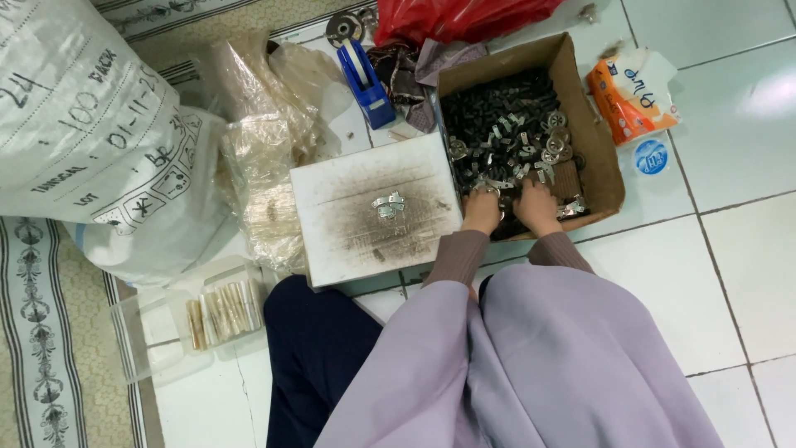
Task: The person sits on the floor and sorts small metal hardware pieces from a cardboard box onto a white surface. They pick up individual pieces, place them on the surface, and then gather them into a small plastic bag.
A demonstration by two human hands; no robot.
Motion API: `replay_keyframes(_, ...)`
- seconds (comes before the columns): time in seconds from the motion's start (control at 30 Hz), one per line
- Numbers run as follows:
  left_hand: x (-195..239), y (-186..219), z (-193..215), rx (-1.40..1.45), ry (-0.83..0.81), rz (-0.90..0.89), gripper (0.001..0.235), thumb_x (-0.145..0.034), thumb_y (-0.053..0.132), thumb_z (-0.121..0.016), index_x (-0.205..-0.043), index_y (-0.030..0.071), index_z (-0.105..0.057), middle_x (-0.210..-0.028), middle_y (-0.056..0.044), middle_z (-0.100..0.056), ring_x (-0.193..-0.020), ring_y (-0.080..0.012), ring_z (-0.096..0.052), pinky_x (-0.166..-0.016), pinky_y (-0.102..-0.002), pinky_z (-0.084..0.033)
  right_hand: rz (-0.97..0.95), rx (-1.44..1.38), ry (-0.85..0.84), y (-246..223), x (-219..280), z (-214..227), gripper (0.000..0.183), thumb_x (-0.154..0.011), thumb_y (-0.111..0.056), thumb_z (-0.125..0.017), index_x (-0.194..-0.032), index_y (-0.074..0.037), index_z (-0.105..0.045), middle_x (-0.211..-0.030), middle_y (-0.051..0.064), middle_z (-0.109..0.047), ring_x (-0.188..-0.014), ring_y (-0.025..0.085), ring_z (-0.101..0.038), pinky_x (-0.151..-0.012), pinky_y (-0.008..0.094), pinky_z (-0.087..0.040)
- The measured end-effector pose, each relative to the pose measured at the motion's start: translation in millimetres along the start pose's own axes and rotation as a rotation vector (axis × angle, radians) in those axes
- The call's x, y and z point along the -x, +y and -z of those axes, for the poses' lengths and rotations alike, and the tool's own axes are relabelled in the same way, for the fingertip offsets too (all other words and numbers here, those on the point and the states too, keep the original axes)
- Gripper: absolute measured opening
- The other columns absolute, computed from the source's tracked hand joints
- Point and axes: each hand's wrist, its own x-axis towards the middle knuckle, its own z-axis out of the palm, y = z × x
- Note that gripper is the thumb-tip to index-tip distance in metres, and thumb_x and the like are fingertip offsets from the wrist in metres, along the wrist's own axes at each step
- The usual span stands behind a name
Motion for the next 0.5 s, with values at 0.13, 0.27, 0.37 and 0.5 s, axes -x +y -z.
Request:
replay_keyframes(0.13, 5, 0, -3, -0.040, 0.021, -0.011, 0.026, -0.083, 0.010, -0.071, -0.105, -0.002, -0.076, -0.116, -0.023, -0.063, -0.107, -0.0397, -0.063, -0.091, -0.049, -0.051, -0.033, -0.128, -0.106, -6, 4, 23, 0.067, -0.088, -0.037, -0.070, -0.137, 0.007, -0.057, -0.132, 0.036, -0.058, -0.128, 0.052, -0.054, -0.094, 0.065, -0.051)
replay_keyframes(0.27, 18, 13, 20, 0.025, 0.033, -0.002, 0.023, -0.084, 0.000, -0.068, -0.104, -0.011, -0.072, -0.114, -0.029, -0.060, -0.095, -0.0406, -0.068, -0.080, -0.052, -0.060, 0.007, -0.127, -0.139, -12, 11, 36, 0.068, -0.091, -0.039, -0.066, -0.148, -0.002, -0.055, -0.143, 0.032, -0.052, -0.135, 0.050, -0.046, -0.098, 0.066, -0.048)
replay_keyframes(0.37, 19, 12, 27, 0.130, 0.035, 0.019, 0.023, -0.084, -0.006, -0.064, -0.105, -0.013, -0.069, -0.110, -0.031, -0.061, -0.089, -0.0420, -0.071, -0.075, -0.052, -0.063, 0.061, -0.131, -0.084, -17, 16, 47, 0.059, -0.095, -0.035, -0.062, -0.145, -0.005, -0.060, -0.141, 0.029, -0.057, -0.133, 0.047, -0.050, -0.097, 0.063, -0.050)
replay_keyframes(0.5, 18, 15, 46, 0.322, 0.154, 0.029, 0.019, -0.088, -0.006, -0.062, -0.103, -0.012, -0.071, -0.098, -0.030, -0.067, -0.090, -0.0432, -0.072, -0.079, -0.045, -0.062, 0.060, -0.486, 0.049, -23, 25, 67, 0.041, -0.102, -0.019, -0.060, -0.133, 0.008, -0.064, -0.125, 0.035, -0.063, -0.117, 0.051, -0.061, -0.090, 0.061, -0.055)
